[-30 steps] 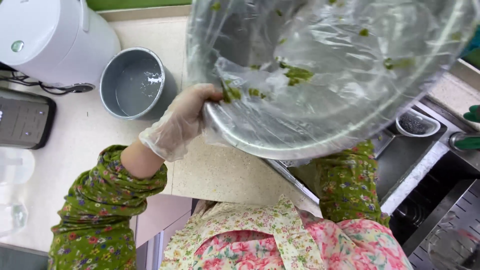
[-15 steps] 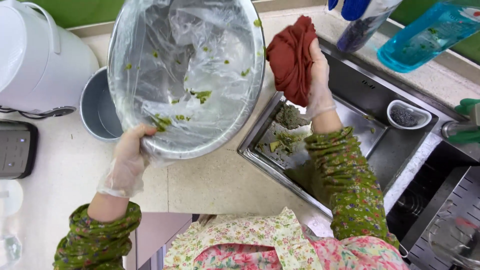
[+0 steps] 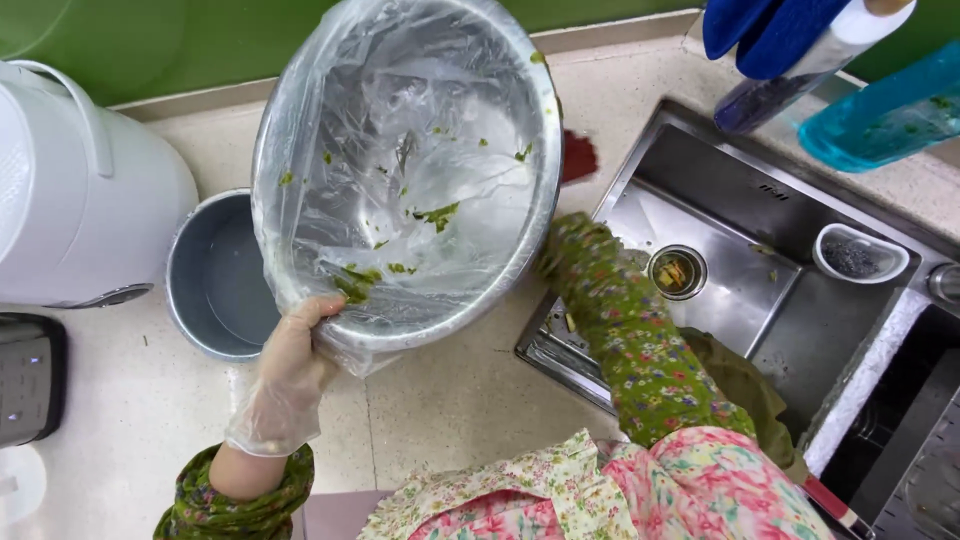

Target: Extracting juice from a blended green mixture using a cloth strainer in a kitchen sink.

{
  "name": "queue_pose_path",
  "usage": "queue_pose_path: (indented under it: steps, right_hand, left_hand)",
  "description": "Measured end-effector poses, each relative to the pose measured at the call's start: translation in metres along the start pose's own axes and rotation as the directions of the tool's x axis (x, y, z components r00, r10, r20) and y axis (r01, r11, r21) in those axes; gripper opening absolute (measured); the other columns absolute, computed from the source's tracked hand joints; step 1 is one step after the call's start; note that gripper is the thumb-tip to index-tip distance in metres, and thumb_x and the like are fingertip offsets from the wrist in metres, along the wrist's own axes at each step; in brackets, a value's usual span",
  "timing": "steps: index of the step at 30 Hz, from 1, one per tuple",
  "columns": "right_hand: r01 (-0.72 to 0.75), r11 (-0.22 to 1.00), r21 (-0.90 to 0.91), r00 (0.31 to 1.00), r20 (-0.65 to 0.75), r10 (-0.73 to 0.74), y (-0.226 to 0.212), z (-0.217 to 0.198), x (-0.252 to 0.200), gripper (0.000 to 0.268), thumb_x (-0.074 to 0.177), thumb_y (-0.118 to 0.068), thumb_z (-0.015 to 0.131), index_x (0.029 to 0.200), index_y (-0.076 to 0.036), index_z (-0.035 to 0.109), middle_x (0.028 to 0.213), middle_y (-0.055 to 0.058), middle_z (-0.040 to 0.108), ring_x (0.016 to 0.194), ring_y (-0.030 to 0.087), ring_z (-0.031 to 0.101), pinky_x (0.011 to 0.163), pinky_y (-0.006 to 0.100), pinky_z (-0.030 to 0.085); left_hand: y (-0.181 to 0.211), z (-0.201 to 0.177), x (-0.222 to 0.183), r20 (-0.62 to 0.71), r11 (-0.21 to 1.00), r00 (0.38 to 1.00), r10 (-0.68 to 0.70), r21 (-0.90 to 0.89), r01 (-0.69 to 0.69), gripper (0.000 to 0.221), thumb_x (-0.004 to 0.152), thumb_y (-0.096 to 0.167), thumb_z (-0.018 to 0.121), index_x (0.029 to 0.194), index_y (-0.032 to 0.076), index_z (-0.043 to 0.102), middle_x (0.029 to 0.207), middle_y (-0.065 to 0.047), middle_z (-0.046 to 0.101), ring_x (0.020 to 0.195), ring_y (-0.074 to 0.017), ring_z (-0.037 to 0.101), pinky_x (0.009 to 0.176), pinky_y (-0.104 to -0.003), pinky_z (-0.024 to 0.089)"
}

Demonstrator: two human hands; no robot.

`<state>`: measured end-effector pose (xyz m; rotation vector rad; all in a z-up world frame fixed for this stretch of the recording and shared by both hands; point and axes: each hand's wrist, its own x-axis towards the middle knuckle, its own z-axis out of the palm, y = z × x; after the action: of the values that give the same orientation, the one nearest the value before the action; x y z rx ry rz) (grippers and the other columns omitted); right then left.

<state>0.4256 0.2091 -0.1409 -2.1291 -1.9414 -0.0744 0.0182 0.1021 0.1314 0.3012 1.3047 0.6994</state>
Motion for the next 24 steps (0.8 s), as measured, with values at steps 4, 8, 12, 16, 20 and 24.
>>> queue_pose_path:
  steps: [4,8,12,16,20,24]
  right_hand:
    - [0.273,0.949,0.155,0.962,-0.046,-0.269,-0.093,-0.087,-0.108,0.06,0.099,-0.035,0.054,0.149,-0.004,0.044,0.151,0.024,0.042,0.139,0.041,0.04,0.115,0.055,0.032]
    - [0.498,0.815,0.295,0.866,-0.135,-0.481,-0.139,-0.198,-0.171,0.057,0.093,-0.035,0.059,0.142,-0.006,0.051,0.144,0.024,0.049,0.134,0.038,0.049,0.112,0.053,0.04]
    - [0.119,0.849,0.514,0.94,0.218,-0.263,-0.032,-0.184,-0.221,0.041,0.099,-0.022,0.066,0.139,-0.012,0.061,0.143,0.014,0.058,0.133,0.034,0.055,0.114,0.044,0.045]
    - [-0.179,0.457,0.872,0.984,0.161,0.078,0.102,-0.225,-0.272,0.041,0.105,-0.021,0.056,0.143,-0.004,0.057,0.147,0.014,0.059,0.131,0.025,0.061,0.113,0.038,0.048]
    - [-0.521,0.036,0.853,0.807,0.478,0.347,0.219,-0.274,-0.36,0.046,0.109,-0.036,0.055,0.141,-0.003,0.06,0.133,0.006,0.068,0.115,0.017,0.062,0.101,0.031,0.049]
    - [-0.549,-0.157,0.821,0.738,0.564,0.371,0.299,-0.313,-0.439,0.041,0.103,-0.026,0.061,0.136,-0.003,0.058,0.131,0.008,0.066,0.12,0.02,0.064,0.102,0.035,0.05]
  left_hand:
    - [-0.012,0.032,0.0,0.066,0.999,0.998,-0.018,-0.048,0.021,0.037,0.087,0.002,0.059,0.123,-0.006,0.054,0.122,-0.016,0.063,0.111,-0.0286,0.065,0.101,-0.046,0.052]
    - [-0.048,0.054,0.03,0.218,0.999,0.976,0.006,-0.039,0.002,0.037,0.09,0.002,0.059,0.125,-0.008,0.056,0.123,-0.017,0.066,0.109,-0.026,0.067,0.101,-0.039,0.057]
    - [-0.081,0.093,0.049,0.208,0.995,0.974,0.091,0.031,-0.099,0.038,0.088,0.002,0.06,0.125,-0.004,0.055,0.117,-0.015,0.066,0.101,-0.0252,0.068,0.088,-0.039,0.06]
    - [-0.115,0.105,0.083,0.176,0.996,0.981,0.083,0.026,-0.088,0.038,0.09,0.004,0.062,0.125,-0.009,0.056,0.116,-0.017,0.067,0.099,-0.0264,0.069,0.082,-0.039,0.06]
    - [-0.144,0.121,0.088,0.195,0.964,0.945,0.264,-0.094,-0.25,0.04,0.091,0.006,0.064,0.128,-0.004,0.054,0.119,-0.016,0.066,0.104,-0.0266,0.069,0.088,-0.04,0.061]
    - [-0.164,0.134,0.074,0.119,0.871,0.882,0.456,-0.261,-0.416,0.047,0.094,0.014,0.068,0.135,-0.004,0.054,0.125,-0.015,0.067,0.109,-0.026,0.068,0.093,-0.04,0.06]
